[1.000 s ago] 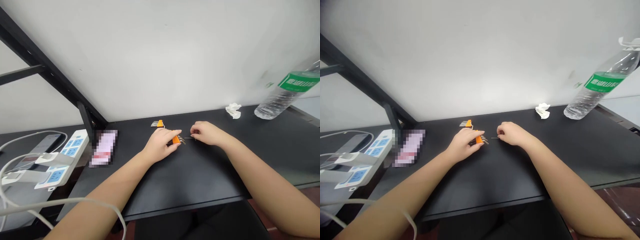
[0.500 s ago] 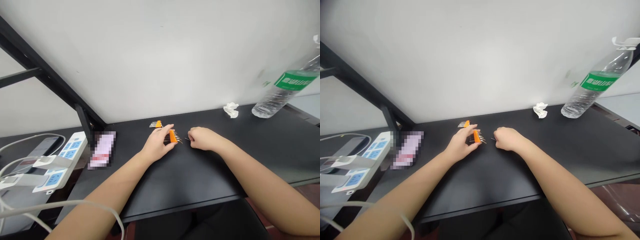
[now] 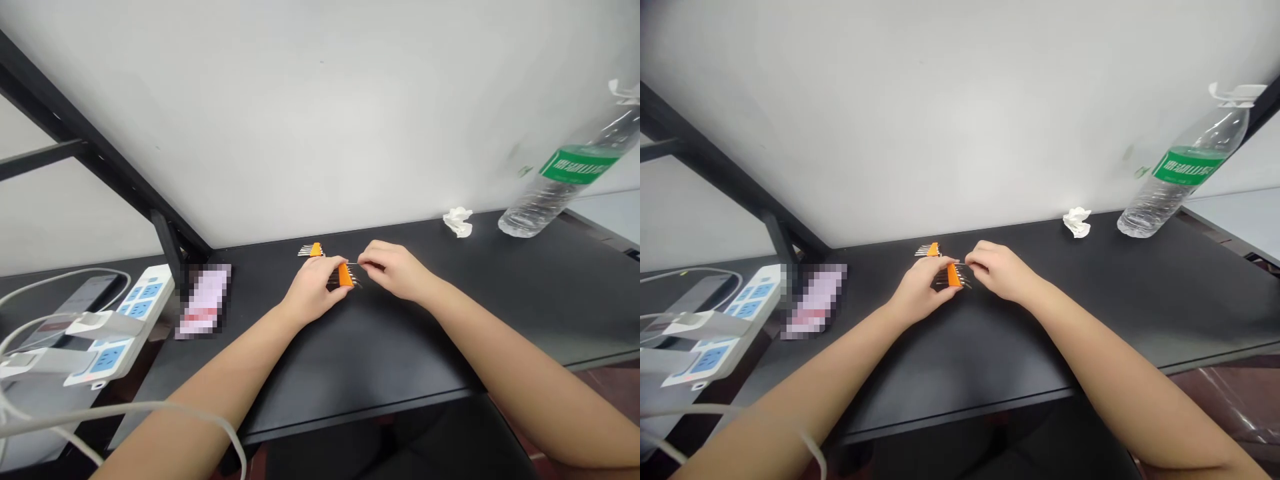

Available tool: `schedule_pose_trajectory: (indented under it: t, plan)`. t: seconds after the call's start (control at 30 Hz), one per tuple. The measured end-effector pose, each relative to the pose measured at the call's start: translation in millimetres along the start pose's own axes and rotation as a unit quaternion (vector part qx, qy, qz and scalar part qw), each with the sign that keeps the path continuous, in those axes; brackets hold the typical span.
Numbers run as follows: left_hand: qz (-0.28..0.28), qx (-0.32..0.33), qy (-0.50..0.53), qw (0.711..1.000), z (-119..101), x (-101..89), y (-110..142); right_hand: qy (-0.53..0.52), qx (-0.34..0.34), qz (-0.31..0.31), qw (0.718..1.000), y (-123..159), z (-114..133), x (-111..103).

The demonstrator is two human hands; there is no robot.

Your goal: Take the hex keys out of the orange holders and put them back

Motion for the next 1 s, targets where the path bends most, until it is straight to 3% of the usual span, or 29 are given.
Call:
schedule_pose_trajectory:
  t: [0.23, 0.43, 0.5, 0.63, 0.7, 0.8, 0.87, 1.0]
  plan:
    - [0.006, -0.018, -0.007, 1.0, -0.7, 0.0, 0.9, 0.054, -0.023, 0.024, 0.998, 2.8, 1.3, -2.0]
    - [0.027, 0.033, -0.029, 0.999, 1.0, 0.4, 0.2, 0.164, -0.032, 0.044, 0.985, 6.0, 17.7, -9.8]
    - [0.038, 0.036, -0.04, 0.998, 0.0, 0.9, -0.1, 0.134, -0.032, 0.039, 0.99, 4.6, 22.1, -10.7]
    - [0.051, 0.03, -0.05, 0.997, -4.4, 3.7, 1.4, -0.061, 0.031, 0.019, 0.997, -0.7, 18.4, -0.6]
    - [0.058, 0.04, -0.035, 0.997, -6.8, 5.1, 3.0, -0.189, 0.119, 0.029, 0.974, -2.1, 11.9, 10.2]
    - [0.047, 0.045, -0.009, 0.998, -8.4, 4.6, 4.1, -0.376, 0.239, 0.076, 0.892, -1.5, 3.8, 26.3]
    - [0.043, 0.036, 0.0, 0.998, -8.4, 3.2, 3.3, -0.434, 0.266, 0.114, 0.853, -0.7, 2.1, 32.7]
    - [0.063, 0.005, 0.011, 0.998, -6.3, 2.2, 0.4, -0.466, 0.263, 0.154, 0.83, -0.6, 6.0, 36.8]
Point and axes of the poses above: each hand's wrist, its own y-axis away from the middle knuckle, its own x-axis out of the palm, z = x × y, the point moved 1 cm from there along -y, towards the middle knuckle, and after that the axes turned 14 degrees about y, right-handed, at the moved point
